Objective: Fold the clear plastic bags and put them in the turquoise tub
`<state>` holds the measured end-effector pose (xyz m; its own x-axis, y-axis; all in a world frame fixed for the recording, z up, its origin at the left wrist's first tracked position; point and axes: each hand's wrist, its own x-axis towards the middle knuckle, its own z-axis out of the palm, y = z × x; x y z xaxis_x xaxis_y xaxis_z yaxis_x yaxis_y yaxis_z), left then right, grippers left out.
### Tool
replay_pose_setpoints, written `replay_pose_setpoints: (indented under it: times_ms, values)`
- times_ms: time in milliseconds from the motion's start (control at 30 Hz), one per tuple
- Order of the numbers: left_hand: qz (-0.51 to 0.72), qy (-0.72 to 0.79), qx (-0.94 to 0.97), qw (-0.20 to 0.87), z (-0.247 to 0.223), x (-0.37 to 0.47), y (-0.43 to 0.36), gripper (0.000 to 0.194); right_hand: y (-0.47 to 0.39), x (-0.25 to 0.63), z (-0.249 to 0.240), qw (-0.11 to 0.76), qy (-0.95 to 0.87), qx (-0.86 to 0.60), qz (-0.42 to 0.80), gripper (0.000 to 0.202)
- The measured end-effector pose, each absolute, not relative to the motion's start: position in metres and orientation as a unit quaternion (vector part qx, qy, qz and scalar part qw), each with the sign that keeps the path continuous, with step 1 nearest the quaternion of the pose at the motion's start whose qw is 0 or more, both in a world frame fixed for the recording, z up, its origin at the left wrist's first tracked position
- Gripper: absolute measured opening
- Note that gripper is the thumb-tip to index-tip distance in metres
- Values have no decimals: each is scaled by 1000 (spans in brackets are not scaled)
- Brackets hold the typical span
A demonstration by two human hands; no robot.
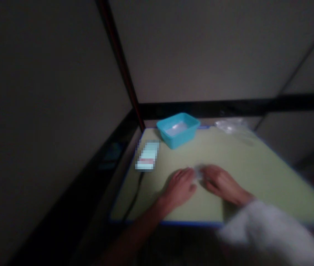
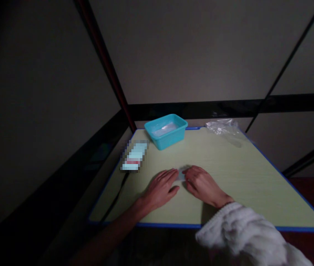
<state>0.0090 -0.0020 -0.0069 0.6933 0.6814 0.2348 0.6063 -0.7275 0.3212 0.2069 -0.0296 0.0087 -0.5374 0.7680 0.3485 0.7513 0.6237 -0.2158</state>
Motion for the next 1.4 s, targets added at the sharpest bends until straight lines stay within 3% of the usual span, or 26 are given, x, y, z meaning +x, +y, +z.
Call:
replay_pose_setpoints:
  times_ms: [67, 133, 233, 333, 433, 533, 633, 900, 1167, 1400]
  values:
    - [191, 372, 893, 169, -3, 11, -2, 28, -28, 208, 19, 247, -845, -465, 97, 17]
    - [227, 404, 836, 293, -2, 13, -1, 18, -25, 209, 29, 302, -803, -481, 180, 15]
    - [270, 429, 727, 464, -7, 16, 5, 18, -18, 212, 39, 423, -707, -492, 282, 10]
    - [286, 428, 670, 534, -13, 18, 13, 23, -11, 211, 37, 507, -582, -510, 380, 25]
    - [336, 427, 527, 654, -15, 20, 17, 24, -10, 204, 28, 523, -499, -518, 458, 43]
    - [354, 416, 408, 731, -13, 23, 18, 33, -9, 195, 19, 540, -465, -531, 458, 52]
    - [375, 420, 391, 728, -9, 24, 23, 38, -5, 193, 18, 570, -447, -538, 431, 55]
    - [610, 457, 296, 575, 16, -1, 93, 46, -2, 205, 28, 599, -422, -538, 416, 54]
    - [600, 460, 315, 574, 21, -6, 136, 44, -6, 203, 23, 557, -435, -530, 469, 54]
    - [586, 454, 364, 564, 21, -5, 127, 33, -15, 217, 43, 565, -422, -580, 408, 50]
